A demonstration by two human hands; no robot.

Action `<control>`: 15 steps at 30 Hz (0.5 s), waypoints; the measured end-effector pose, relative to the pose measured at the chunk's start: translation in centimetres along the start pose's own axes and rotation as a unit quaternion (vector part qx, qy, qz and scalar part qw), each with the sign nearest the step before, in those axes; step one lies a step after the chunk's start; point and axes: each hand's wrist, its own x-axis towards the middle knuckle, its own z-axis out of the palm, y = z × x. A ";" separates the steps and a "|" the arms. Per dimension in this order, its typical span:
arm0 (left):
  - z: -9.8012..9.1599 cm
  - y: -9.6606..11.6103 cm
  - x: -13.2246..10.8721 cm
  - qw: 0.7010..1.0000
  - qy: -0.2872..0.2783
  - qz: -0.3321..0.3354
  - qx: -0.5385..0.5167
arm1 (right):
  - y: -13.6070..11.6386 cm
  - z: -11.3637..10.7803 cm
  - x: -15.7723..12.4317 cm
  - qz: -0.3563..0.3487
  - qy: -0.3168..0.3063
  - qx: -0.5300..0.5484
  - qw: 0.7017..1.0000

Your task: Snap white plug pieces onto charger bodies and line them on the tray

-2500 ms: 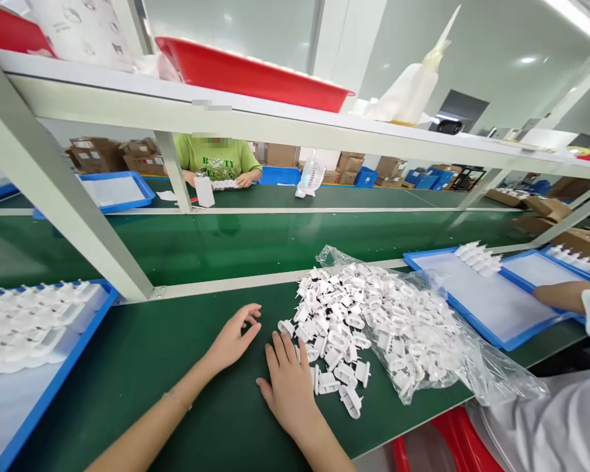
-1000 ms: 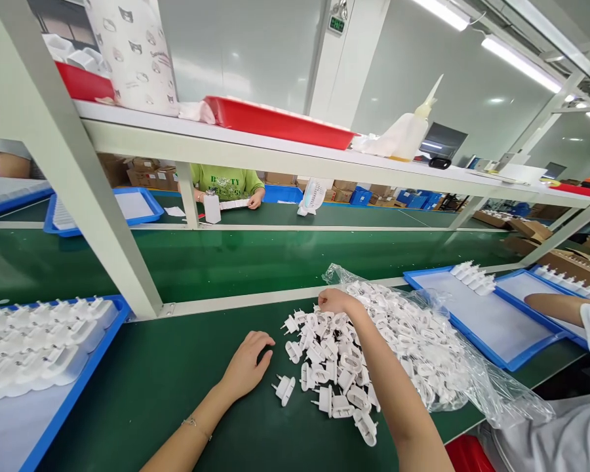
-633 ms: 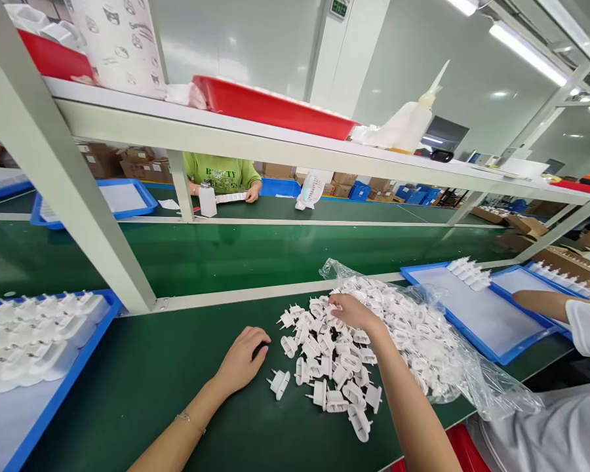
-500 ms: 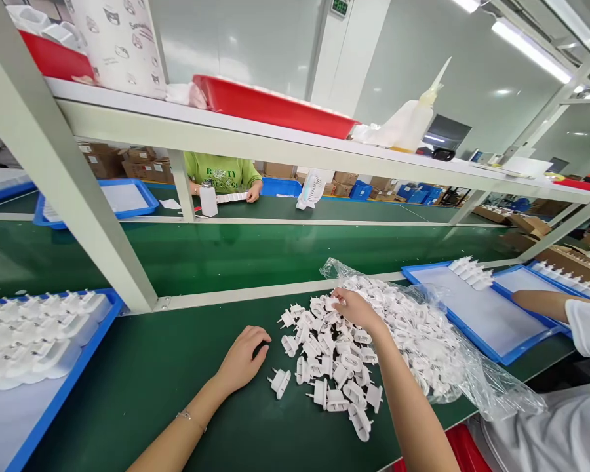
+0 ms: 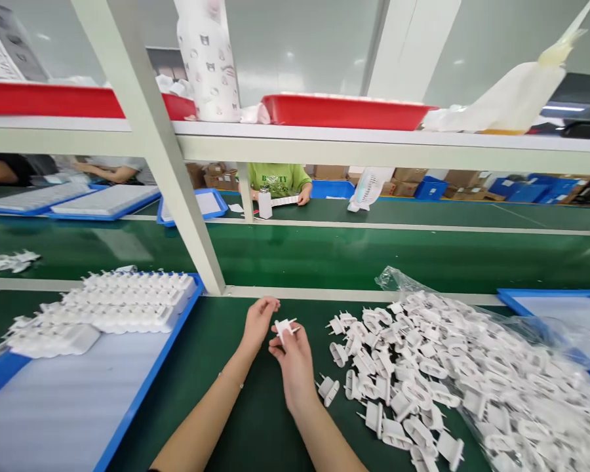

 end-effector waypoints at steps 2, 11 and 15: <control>-2.3 0.1 0.9 0.999 0.040 -0.007 -0.006 | 1.9 0.5 0.1 0.021 0.017 -0.004 1.000; -5.1 -1.9 -0.3 0.996 0.080 -0.036 -0.024 | 1.8 -2.3 2.2 -0.077 0.111 -0.081 0.987; -3.4 -2.2 -1.9 0.997 0.040 -0.032 -0.052 | 3.9 -1.2 1.5 -0.044 0.072 -0.114 0.990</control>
